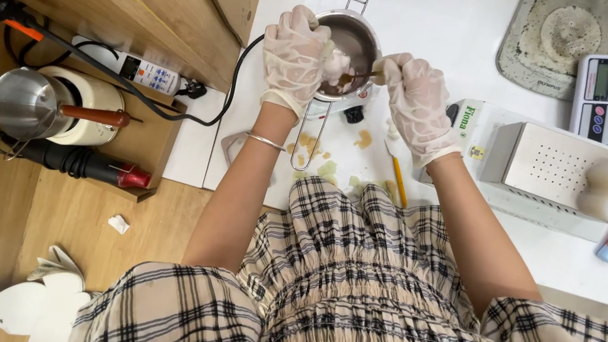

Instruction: Melting and mixing wax with additive chips in a small metal pot on a heating element.

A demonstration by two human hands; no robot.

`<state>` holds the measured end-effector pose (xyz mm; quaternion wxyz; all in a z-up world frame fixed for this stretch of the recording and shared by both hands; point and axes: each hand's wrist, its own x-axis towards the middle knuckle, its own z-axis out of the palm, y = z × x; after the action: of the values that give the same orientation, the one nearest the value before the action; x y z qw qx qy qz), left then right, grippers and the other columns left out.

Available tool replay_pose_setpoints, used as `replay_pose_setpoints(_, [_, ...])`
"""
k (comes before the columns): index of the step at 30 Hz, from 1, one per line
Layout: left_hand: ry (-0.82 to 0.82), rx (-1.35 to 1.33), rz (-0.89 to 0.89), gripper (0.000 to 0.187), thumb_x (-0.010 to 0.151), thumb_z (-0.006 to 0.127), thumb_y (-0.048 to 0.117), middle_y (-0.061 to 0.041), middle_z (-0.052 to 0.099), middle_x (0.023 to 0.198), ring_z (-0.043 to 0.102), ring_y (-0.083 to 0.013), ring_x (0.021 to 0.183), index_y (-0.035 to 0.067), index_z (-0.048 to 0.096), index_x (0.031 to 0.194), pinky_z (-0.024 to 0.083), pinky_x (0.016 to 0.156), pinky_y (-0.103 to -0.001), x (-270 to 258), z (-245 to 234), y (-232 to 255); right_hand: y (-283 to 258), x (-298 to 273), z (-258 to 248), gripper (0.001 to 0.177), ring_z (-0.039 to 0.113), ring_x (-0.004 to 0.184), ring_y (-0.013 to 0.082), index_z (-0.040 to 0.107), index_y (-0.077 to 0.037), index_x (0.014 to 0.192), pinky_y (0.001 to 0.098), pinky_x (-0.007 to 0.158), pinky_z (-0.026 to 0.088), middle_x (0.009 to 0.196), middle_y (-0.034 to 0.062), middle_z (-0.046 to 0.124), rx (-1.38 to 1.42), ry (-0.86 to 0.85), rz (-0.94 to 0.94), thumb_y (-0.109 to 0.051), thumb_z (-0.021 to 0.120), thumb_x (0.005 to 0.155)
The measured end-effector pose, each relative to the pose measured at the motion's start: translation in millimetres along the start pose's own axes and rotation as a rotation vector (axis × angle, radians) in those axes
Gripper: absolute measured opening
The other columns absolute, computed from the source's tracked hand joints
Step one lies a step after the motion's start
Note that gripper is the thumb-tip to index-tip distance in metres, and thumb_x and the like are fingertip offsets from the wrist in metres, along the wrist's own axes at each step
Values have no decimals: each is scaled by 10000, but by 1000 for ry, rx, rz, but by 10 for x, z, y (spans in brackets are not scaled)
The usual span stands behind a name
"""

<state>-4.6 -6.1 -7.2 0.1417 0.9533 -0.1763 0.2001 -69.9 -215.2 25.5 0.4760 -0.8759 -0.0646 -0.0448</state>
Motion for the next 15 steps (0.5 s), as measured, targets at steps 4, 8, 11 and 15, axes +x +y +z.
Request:
replay_pose_setpoints(4, [-14,-20,10,91,869,689,251,-38,547,1056,530,-232,1025,162,701,882,387,826,-400,12,61,30,93,49,0,191,656,849,250,678,-57,1077,426,847,452,868,33,742,-456,12,-272,-186,537,1078])
replay_pose_setpoints(8, [-46,-39,9,110,856,692,262,-65,564,1071,538,-250,1039,154,706,871,410,831,-409,24,7,59,66,55,-74,151,620,861,231,669,-102,1129,405,884,424,892,19,711,-383,45,-233,-190,547,1113])
replay_pose_setpoints(11, [-27,-69,8,113,859,690,252,-61,565,1076,539,-250,1042,150,711,903,414,848,-404,-10,95,26,-109,45,-191,155,617,828,202,665,-135,1144,378,848,454,891,-2,685,-257,46,-121,-210,530,1124])
replay_pose_setpoints(15, [19,-105,7,155,891,702,269,-55,561,1069,537,-248,1026,137,716,970,400,844,-400,-85,11,36,-92,21,-163,109,615,850,221,649,-114,1107,405,918,421,867,5,689,-351,101,-263,-173,558,1120])
